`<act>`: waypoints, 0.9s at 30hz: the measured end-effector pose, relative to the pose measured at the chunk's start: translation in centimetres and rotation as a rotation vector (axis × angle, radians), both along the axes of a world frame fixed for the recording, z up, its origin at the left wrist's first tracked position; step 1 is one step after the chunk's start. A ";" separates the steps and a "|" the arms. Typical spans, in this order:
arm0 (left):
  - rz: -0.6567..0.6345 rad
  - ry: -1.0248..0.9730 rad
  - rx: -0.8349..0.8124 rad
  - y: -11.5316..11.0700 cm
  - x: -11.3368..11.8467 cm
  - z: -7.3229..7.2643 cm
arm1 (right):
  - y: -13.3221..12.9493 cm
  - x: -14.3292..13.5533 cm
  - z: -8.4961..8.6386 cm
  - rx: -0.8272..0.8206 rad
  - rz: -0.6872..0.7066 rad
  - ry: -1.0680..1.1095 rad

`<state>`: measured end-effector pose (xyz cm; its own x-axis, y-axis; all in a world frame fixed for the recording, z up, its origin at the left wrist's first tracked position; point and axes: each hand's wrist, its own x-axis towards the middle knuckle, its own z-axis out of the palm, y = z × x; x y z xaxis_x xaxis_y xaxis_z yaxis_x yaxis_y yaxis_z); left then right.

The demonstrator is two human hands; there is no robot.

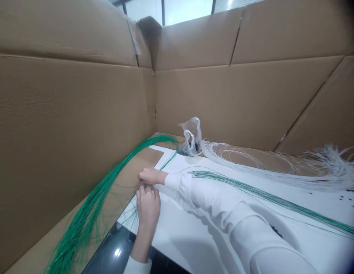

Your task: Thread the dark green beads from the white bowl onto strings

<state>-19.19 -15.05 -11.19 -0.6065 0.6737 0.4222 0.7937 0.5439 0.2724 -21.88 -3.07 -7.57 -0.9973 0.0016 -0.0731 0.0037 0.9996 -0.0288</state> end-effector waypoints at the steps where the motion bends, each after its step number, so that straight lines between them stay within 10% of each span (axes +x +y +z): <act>1: 0.003 0.020 0.004 0.0 -0.2 -0.3 | -0.1 -0.3 0.1 -0.001 0.000 -0.003; 13: 0.001 0.125 -0.130 0.2 -0.7 -1.2 | 0.0 1.0 1.2 0.009 0.036 0.123; 20: -0.092 0.264 -0.306 0.1 -0.5 -0.4 | 6.0 5.9 12.4 -0.179 -0.191 0.767; 27: -0.142 0.227 -0.319 0.0 -1.3 0.4 | 8.6 16.8 21.0 -0.483 -0.144 1.347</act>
<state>-20.46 -15.01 -10.84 -0.4139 0.8625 0.2912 0.8874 0.4536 -0.0822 -5.12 5.52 13.44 -0.2996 0.3539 0.8860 -0.2004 0.8846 -0.4211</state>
